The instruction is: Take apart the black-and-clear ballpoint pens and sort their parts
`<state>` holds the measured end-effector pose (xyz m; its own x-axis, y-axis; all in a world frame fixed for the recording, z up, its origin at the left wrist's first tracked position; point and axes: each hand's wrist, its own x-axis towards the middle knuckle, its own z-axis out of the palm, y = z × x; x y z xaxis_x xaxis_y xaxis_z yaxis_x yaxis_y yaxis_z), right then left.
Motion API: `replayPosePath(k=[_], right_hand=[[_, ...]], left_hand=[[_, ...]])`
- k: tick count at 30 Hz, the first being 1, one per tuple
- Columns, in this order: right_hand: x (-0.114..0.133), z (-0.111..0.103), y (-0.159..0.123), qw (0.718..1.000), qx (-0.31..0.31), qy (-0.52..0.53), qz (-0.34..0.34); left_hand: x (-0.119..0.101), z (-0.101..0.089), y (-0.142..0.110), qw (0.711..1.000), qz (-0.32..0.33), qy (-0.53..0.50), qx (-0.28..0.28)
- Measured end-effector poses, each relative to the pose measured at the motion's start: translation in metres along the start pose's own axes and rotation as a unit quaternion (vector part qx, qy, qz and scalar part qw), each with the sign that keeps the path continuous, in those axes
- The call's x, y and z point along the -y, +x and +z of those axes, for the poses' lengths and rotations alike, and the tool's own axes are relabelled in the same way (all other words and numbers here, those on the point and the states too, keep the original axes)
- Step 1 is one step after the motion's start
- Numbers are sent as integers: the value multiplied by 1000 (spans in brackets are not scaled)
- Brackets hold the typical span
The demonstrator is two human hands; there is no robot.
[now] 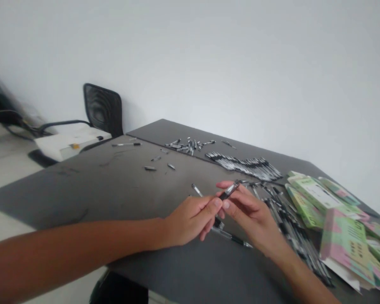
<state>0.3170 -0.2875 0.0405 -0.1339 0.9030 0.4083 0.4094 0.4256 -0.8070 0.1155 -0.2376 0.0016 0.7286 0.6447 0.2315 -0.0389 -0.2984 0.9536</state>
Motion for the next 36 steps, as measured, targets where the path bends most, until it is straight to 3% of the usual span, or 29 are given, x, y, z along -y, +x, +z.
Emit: replayPosePath(k=[2,7,9,11,13,15,16,19,23,27,36], right_hand=[[2,-6,2,999,-31,14,28],[0,-43,16,971,-198,125,48],[-1,-60,29,965,-253,60,42],[-2,-71,49,968,-230,-80,56],[-5,-72,75,960,-127,-237,76],[-14,-65,104,913,-17,-396,94],[-21,-59,118,900,11,-424,97],[-45,-38,151,875,52,-472,98],[-74,-15,174,842,80,-525,97],[-87,-2,179,819,91,-558,96],[-91,6,180,799,92,-585,101]], left_hand=[[0,0,1,1000,0,-11,15],[-5,-5,1,999,33,25,22],[-9,-6,0,997,52,57,15],[-11,-7,-1,993,73,92,8],[-14,-7,-3,987,97,125,8],[-16,-6,-4,982,114,148,15],[-17,-6,-4,980,119,156,21],[-20,-7,-3,977,126,170,37],[-23,-10,-1,971,138,188,46],[-22,-8,0,968,149,196,57],[-16,0,1,959,176,215,56]])
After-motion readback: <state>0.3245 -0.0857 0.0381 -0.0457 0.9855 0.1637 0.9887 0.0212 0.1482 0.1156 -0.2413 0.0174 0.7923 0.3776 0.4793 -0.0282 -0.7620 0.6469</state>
